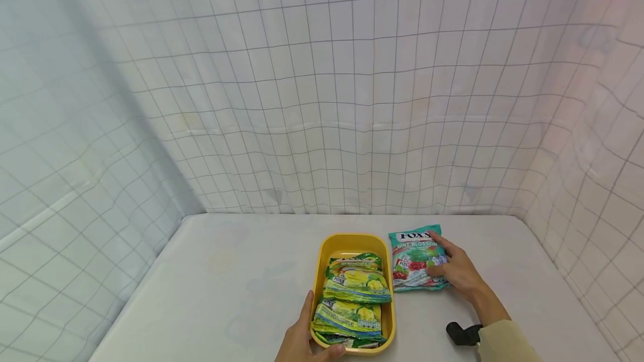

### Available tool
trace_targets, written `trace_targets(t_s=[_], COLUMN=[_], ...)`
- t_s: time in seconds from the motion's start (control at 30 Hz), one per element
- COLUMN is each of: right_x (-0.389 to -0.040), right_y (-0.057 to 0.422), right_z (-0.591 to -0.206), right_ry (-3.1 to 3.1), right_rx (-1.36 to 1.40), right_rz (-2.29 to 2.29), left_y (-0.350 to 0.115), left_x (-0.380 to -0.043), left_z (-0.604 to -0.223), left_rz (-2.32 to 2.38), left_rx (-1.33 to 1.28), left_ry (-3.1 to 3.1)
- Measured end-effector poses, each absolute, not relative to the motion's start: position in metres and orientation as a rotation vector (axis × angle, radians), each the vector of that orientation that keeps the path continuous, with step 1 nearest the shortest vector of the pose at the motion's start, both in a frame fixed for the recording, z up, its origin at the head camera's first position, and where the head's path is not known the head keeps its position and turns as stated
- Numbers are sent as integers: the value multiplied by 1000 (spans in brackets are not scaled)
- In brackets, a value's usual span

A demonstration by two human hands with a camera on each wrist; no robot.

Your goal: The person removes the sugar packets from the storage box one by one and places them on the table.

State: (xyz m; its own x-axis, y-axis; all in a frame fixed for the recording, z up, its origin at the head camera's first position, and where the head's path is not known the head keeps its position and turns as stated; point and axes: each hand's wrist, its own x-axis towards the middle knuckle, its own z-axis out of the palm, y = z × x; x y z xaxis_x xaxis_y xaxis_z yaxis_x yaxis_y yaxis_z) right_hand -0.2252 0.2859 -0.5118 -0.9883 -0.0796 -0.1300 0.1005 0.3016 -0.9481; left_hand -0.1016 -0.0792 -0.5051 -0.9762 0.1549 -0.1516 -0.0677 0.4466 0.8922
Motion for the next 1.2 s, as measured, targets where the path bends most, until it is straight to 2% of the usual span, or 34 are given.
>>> trace_targets(t_s=[0.33, 1.2], right_x=[-218, -203], right_y=[289, 311], right_z=[-508, -486], right_ry=[2527, 2618], right_rx=[14, -41], right_rz=[-1622, -1598], left_y=[-79, -79], left_x=[-103, -102], left_z=[-506, -504], left_rz=[1539, 1528], left_rx=[76, 50], left_ry=[2487, 2473])
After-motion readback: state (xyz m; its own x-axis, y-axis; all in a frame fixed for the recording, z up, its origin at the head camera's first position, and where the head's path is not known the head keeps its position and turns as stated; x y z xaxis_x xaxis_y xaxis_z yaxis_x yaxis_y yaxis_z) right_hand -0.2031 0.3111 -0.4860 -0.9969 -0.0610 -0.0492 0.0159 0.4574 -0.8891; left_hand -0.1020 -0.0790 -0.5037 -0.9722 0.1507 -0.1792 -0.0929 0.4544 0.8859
